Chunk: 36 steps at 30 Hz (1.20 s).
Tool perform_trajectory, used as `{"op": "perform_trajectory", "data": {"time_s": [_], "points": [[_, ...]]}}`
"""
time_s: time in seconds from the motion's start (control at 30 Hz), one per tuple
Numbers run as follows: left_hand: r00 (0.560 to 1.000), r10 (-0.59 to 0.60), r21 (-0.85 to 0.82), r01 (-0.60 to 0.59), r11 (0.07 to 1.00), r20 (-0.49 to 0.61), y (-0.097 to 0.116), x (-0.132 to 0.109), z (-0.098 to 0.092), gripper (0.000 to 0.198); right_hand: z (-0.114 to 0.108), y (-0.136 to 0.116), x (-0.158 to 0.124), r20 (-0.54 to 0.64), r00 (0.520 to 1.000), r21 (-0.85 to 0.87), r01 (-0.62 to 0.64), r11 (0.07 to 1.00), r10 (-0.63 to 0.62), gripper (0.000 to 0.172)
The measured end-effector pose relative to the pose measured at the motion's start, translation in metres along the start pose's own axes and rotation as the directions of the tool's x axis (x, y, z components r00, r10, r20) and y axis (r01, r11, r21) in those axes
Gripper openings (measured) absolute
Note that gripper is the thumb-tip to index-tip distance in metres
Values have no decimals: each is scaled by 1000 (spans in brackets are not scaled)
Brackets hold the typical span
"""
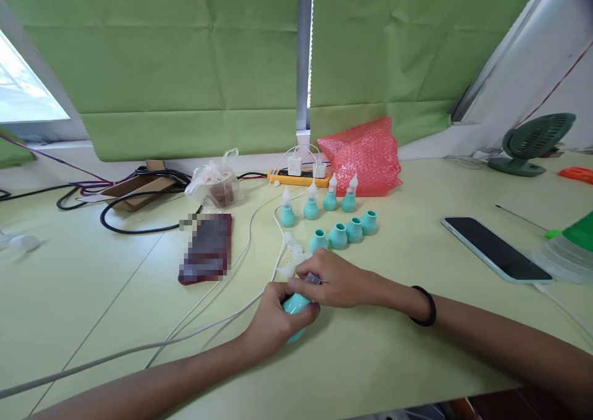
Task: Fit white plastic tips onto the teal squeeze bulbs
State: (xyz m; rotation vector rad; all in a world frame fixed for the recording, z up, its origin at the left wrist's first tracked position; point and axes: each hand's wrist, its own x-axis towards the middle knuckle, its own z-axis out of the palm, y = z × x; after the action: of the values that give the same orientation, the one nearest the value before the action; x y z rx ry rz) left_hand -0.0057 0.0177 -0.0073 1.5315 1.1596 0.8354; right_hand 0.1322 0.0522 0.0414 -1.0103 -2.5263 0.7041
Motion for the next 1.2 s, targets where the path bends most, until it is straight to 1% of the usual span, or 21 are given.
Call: {"op": "perform_trajectory", "data": {"time_s": [0.1,0.17,0.27,0.37,0.5,0.63,0.73,0.8,0.87,0.9,0.93,0.97,1.03,1.07,1.13,1.2], "points": [[998,40,100,-44,994,45,3,-3,0,19,5,3,1,46,999,130,-7,992,1,35],[996,71,166,-78,983,48,6,-5,0,22,6,4,2,86,996,222,-29,975,9,34],[991,125,252,-133,959,50,8,-8,0,23,6,5,2,156,987,341,-77,937,24,33],[986,161,311,-166,936,42,7,-9,1,22,6,6,3,205,977,417,-148,897,65,33],[987,162,334,-161,929,25,6,-8,2,20,7,9,5,261,960,491,-219,843,97,31],[987,161,323,-156,934,13,7,-8,2,20,6,10,8,303,948,543,-253,801,94,30],[987,158,320,-149,936,-4,8,-10,1,20,6,11,10,311,946,574,-262,776,89,29],[976,219,329,-211,920,14,9,-12,0,18,6,12,13,354,931,613,-304,729,91,30],[944,317,330,-327,885,86,10,-14,-2,15,5,13,15,407,906,647,-376,663,116,32],[929,349,323,-370,871,121,11,-14,-3,14,4,13,16,408,902,653,-394,647,137,32],[925,357,312,-381,870,132,11,-14,-3,14,2,14,16,389,907,654,-394,645,159,32],[934,339,305,-357,883,110,12,-14,-4,14,0,13,16,342,922,652,-370,662,178,32],[954,293,289,-297,910,58,13,-12,-5,14,-7,12,15,187,960,625,-280,729,208,31],[959,279,285,-282,916,51,13,-12,-6,14,-12,11,14,103,971,595,-232,769,213,33],[957,279,274,-290,917,81,15,-10,-8,12,-21,11,12,-80,976,482,-139,865,201,38],[952,288,253,-304,918,99,17,-8,-9,13,-30,13,12,-234,959,314,-84,946,163,40]]}}
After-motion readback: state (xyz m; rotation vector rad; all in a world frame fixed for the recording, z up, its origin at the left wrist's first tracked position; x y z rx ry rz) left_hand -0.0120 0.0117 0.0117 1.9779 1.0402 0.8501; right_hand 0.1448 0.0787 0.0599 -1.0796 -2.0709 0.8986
